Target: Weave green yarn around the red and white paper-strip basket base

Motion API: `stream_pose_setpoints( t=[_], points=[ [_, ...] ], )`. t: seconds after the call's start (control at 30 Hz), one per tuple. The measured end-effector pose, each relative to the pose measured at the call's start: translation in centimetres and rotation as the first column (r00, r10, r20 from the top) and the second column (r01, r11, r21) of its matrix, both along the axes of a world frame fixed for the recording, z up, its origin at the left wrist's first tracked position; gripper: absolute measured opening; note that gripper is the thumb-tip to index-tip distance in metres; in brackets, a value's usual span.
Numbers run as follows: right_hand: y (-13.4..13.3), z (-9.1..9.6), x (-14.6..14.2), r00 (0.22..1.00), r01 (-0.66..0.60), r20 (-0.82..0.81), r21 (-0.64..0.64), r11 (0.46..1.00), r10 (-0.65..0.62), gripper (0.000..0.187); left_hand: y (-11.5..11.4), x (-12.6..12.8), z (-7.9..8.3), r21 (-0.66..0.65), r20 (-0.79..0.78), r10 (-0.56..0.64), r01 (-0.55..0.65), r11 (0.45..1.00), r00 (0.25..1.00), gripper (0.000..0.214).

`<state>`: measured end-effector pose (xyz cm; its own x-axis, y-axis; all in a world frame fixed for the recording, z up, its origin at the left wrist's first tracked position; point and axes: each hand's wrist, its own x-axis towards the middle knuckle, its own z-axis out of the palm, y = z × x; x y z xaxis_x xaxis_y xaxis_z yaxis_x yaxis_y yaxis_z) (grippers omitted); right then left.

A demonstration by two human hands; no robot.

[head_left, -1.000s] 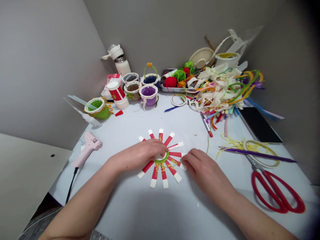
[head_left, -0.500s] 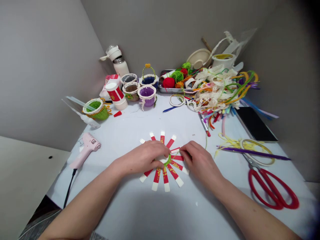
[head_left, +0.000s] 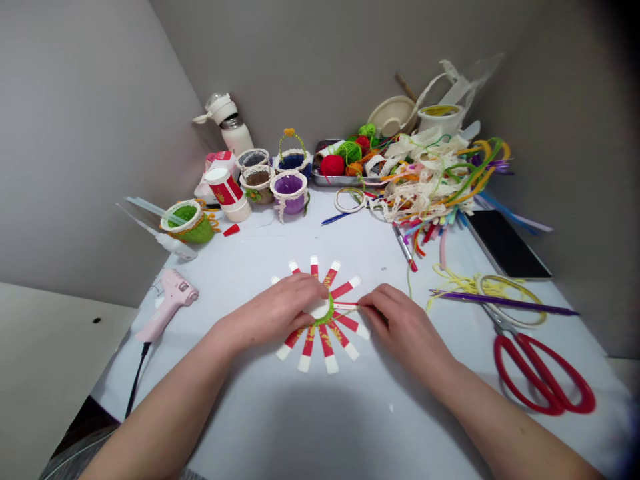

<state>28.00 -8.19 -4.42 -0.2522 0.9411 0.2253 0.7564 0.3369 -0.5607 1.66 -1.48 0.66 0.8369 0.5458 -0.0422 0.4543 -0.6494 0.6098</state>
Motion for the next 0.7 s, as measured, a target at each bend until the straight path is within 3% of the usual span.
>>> stream_pose_setpoints(
  t=[0.27, 0.47, 0.7],
  points=[
    [-2.9, 1.5, -0.5, 0.964, -0.237, 0.139, 0.064, 0.969, 0.227, 0.024, 0.4, -0.6, 0.4, 0.013, -0.008, -0.036, 0.036, 0.999, 0.999, 0.033],
    [-5.6, 1.5, -2.2, 0.921, -0.313, 0.302, 0.205, 0.927, 0.244, 0.029, 0.6, -1.0, 0.0, -0.006, -0.001, -0.046, 0.046, 0.999, 0.999, 0.042],
    [-6.0, 1.2, -2.8, 0.857, -0.396, 0.419, 0.165, 0.903, 0.299, 0.030, 0.6, -1.0, -0.2, -0.012, -0.004, -0.045, 0.045, 0.999, 0.999, 0.044]
  ],
)
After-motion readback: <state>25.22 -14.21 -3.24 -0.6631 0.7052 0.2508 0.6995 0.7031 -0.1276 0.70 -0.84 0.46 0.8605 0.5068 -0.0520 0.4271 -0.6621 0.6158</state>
